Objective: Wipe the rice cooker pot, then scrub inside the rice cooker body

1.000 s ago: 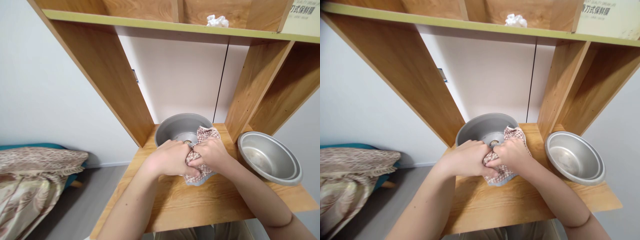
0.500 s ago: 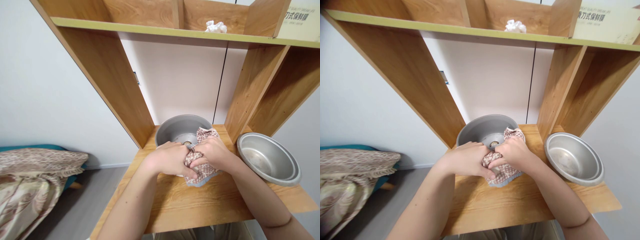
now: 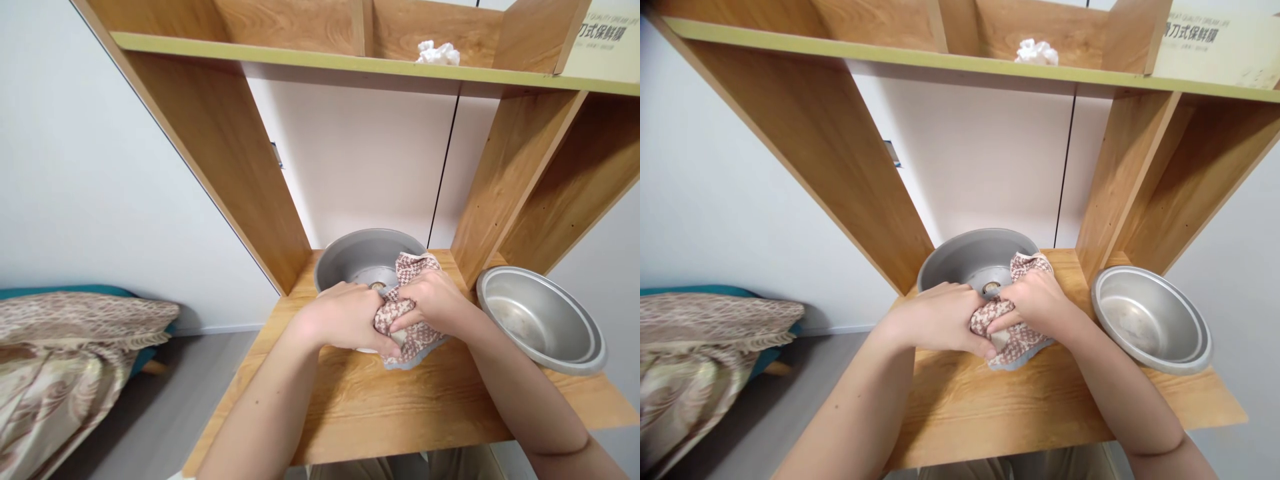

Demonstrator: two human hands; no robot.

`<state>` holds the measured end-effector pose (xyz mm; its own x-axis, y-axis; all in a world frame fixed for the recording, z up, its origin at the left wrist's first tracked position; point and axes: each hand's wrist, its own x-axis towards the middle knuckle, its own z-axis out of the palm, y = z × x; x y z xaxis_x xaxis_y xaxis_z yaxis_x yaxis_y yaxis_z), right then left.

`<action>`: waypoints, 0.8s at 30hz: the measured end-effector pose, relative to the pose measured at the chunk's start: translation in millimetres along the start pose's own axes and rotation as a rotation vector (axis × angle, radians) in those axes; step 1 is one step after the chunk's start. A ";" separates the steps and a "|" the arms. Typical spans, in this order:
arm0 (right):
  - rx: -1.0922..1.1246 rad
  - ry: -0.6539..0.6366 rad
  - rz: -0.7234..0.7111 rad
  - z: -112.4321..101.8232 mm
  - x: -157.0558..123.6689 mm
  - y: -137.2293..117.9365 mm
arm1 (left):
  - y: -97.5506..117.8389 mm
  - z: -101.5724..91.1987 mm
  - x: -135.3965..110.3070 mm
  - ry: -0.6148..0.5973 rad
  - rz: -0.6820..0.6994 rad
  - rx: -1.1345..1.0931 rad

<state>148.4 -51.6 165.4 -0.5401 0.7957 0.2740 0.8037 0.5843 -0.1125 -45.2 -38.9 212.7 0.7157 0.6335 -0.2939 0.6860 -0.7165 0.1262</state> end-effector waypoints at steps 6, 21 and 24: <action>-0.101 -0.052 0.131 -2.5 -1.2 -24.7 | 2.4 3.4 -0.5 0.071 -0.012 0.003; -0.036 -0.077 0.082 -10.1 -5.4 -22.1 | -2.3 -2.7 -2.0 -0.009 0.012 0.031; 0.019 -0.072 0.033 -10.7 -6.9 -13.6 | -0.8 -2.9 -1.2 -0.013 0.004 0.048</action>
<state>143.9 -66.8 175.2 -0.5300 0.8239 0.2009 0.8172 0.5595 -0.1384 -46.2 -38.2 215.7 0.7163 0.6272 -0.3059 0.6762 -0.7321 0.0823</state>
